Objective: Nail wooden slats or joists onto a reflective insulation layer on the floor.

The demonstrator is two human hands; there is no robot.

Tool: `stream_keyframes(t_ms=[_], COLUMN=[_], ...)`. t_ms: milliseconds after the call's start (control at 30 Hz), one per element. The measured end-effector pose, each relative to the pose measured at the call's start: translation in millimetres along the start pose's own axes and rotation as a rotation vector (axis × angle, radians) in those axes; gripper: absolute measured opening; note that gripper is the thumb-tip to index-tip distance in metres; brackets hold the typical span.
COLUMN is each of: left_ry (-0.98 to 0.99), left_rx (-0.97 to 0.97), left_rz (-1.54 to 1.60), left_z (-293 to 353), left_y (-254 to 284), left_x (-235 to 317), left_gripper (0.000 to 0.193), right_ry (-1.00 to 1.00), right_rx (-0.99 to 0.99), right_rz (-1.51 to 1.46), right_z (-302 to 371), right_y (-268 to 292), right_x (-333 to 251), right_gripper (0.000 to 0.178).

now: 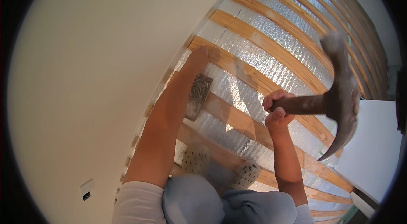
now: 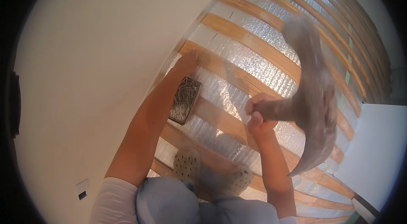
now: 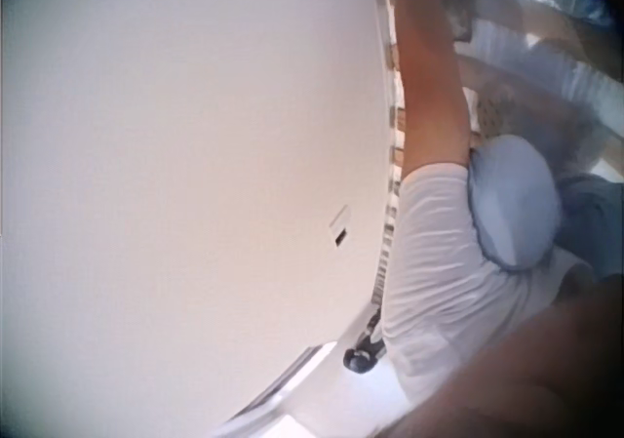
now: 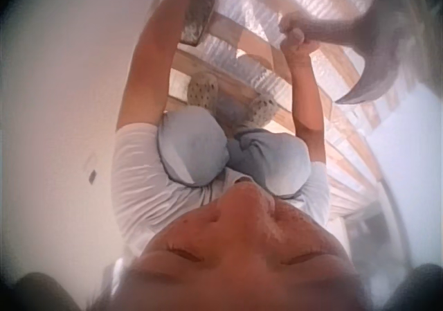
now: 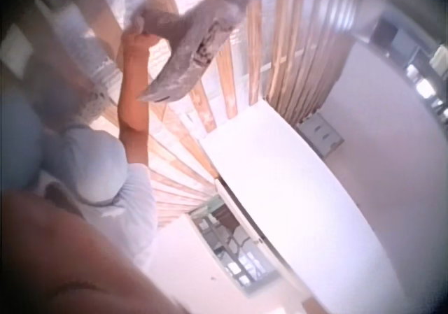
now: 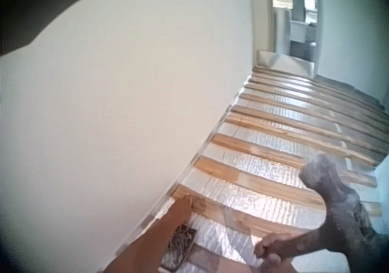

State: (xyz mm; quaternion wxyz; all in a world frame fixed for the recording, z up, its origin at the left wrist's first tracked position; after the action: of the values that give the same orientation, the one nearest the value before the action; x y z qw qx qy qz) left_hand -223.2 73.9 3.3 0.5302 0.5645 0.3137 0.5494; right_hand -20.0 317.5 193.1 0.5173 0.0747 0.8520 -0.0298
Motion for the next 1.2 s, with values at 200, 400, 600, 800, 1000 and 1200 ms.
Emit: stream_keyframes(t_ms=[200,400,600,800,1000,1200], left_ry=[-0.048,-0.038,-0.104,-0.049,-0.106,-0.045], left_rx=[-0.191,0.012,-0.067,-0.164,-0.051,-0.093], left_rz=[-0.030,-0.128,-0.194,-0.250,-0.187,-0.121], left_z=[-19.3,1.2,-7.7,-2.4,-17.8,-2.6], left_y=[-23.7,-1.9,-5.6,-18.7,-30.6,0.2], left_x=[-1.8,2.3,25.8,-5.4,-8.5,-9.3], left_gripper=[0.044,0.042,0.044,0.047,0.048,0.048], right_ry=[-0.887,-0.190,-0.475,-0.550,-0.076,-0.814], right_rx=[-0.329,0.103,-0.098,-0.012,0.069,-0.199], right_rz=[0.625,-0.190,0.520,0.041,0.015,0.225], right_z=[89.9,8.2,79.1,24.9,51.3,45.8], right_y=[15.6,3.4,31.9,10.7,20.4,13.0], right_x=[132.7,7.0,106.8,47.2,63.2,69.6], right_gripper=[0.053,0.059,0.047,0.048,0.049,0.041])
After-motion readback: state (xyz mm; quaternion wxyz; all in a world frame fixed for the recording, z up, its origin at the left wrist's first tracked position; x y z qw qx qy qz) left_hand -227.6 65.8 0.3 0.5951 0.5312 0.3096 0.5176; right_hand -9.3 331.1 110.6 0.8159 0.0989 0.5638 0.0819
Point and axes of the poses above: each hand's wrist, its own z-axis away from the middle knuckle, its own y-axis out of the back of the hand, x = y × z, the point moved 8 cm from there along -z, towards the middle knuckle, and after that the axes turned 4 degrees about y, right-handed, at the moved point
